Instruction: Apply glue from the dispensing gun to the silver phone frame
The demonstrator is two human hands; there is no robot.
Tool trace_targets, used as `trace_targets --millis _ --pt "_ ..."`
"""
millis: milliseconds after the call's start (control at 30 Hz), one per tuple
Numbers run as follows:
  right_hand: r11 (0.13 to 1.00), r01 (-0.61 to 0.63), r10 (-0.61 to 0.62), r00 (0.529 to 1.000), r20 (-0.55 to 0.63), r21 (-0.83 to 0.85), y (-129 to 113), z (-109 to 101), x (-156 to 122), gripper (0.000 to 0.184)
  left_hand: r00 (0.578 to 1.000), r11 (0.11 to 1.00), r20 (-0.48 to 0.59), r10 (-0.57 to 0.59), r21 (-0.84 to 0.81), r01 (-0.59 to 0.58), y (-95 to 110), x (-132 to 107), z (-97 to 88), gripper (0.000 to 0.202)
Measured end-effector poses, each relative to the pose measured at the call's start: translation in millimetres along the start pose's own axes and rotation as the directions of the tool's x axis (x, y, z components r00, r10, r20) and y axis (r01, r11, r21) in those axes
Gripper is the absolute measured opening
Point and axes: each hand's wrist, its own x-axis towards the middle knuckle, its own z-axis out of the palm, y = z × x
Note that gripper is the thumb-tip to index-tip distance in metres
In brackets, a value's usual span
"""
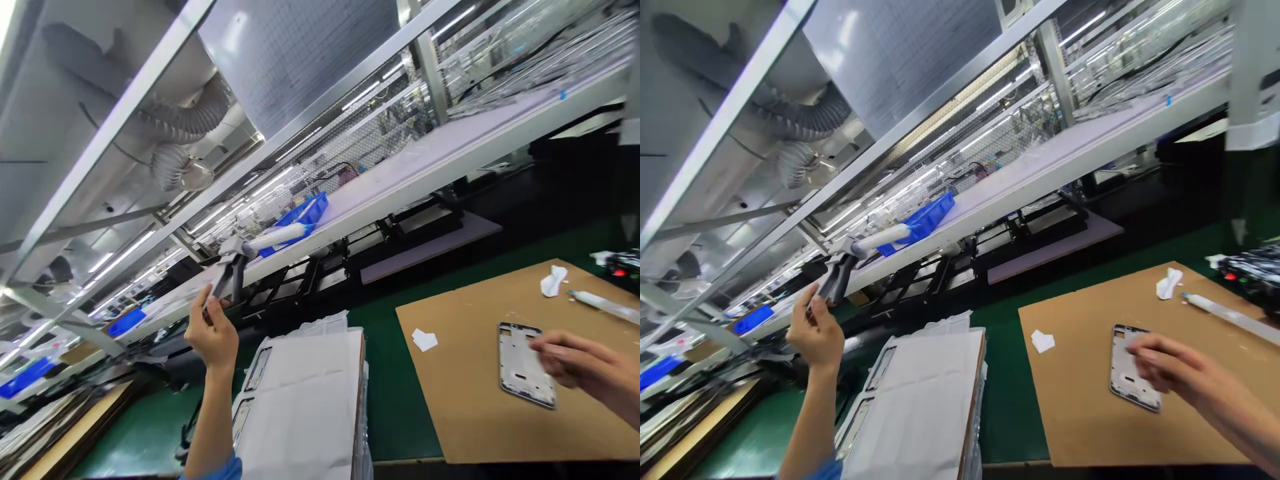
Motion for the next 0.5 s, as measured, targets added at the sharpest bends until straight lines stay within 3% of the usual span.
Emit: trace_targets --millis 100,200,267,333,400,500 --pt "0.994 -0.099 0.088 0.973 0.215 0.042 -21 31 1 0.05 0.967 0.95 0.052 0.249 -0.209 -0.233 57 -43 -0.1 0.047" --pt "0.997 -0.059 0.037 0.904 0.425 0.039 -44 64 2 0.066 0.879 0.842 0.244 0.409 -0.472 -0.261 132 -86 14.5 0.039" --pt "0.993 -0.019 -0.045 0.856 0.515 0.119 -49 76 7 0.082 0.769 0.748 0.404 0.496 -0.649 -0.141 185 -115 29.7 0.039" --pt "0.969 0.012 -0.138 0.858 0.495 0.248 -49 73 15 0.092 0.628 0.656 0.539 0.561 -0.752 0.06 235 -145 46.2 0.042" --pt "0.923 0.064 -0.206 0.915 0.346 0.38 -49 54 21 0.097 0.499 0.58 0.623 0.603 -0.772 0.262 280 -176 61.3 0.042" --pt "0.892 0.153 -0.217 0.97 0.106 0.425 -58 5 17 0.11 0.291 0.42 0.689 0.664 -0.665 0.618 334 -224 77.9 0.037"
